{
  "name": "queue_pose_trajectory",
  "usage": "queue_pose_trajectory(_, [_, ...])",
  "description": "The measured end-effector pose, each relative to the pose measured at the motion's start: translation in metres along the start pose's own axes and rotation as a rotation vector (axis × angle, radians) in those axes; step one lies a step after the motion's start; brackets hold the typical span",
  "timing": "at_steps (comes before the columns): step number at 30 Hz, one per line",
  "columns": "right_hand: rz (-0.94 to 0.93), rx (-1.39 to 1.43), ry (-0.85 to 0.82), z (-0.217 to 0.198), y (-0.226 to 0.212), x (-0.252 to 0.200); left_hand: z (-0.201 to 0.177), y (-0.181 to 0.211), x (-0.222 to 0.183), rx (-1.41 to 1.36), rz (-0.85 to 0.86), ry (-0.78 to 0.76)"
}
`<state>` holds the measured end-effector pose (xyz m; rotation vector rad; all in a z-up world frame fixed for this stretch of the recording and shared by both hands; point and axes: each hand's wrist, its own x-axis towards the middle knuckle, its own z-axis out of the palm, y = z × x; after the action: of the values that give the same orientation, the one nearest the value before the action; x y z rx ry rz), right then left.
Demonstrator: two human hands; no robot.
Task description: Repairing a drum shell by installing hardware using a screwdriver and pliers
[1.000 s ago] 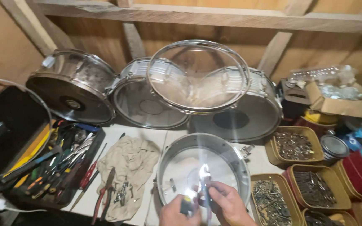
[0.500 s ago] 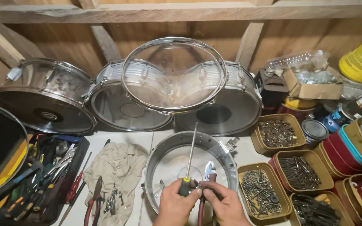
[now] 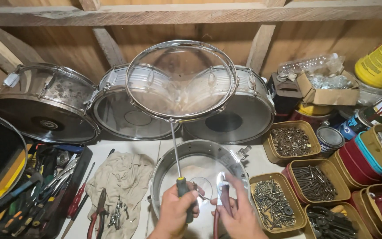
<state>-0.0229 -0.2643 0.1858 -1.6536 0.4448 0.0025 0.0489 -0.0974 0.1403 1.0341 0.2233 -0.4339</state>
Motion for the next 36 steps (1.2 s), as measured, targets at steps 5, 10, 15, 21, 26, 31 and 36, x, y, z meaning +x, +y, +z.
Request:
queue_pose_trajectory(5, [0.129,0.641,-0.098,-0.001,0.083,0.022,-0.003,0.01,-0.008,-0.093,-0.08,0.045])
queue_pose_trajectory(10, [0.533,0.825,-0.185,0.002,0.06,0.009,-0.016,0.004,-0.005,-0.178,-0.101,0.07])
queue_pose_trajectory(15, [0.421,0.85,0.127,-0.026,0.008,0.025,-0.014,0.015,-0.01,-0.215,-0.122,0.174])
queue_pose_trajectory(21, [0.408,0.961,0.031,-0.039,0.068,0.042,-0.02,0.009,-0.011,-0.226,-0.11,0.164])
queue_pose_trajectory(26, [0.255,0.846,-0.108,-0.047,0.079,0.033,-0.014,0.017,-0.016,-0.204,-0.14,0.165])
queue_pose_trajectory(31, [0.386,0.933,-0.024,-0.038,0.065,0.023,-0.012,0.014,-0.016,-0.184,-0.138,0.159])
queue_pose_trajectory(36, [0.543,0.986,0.197,-0.016,-0.013,-0.005,-0.007,0.013,-0.018,-0.144,-0.176,0.14])
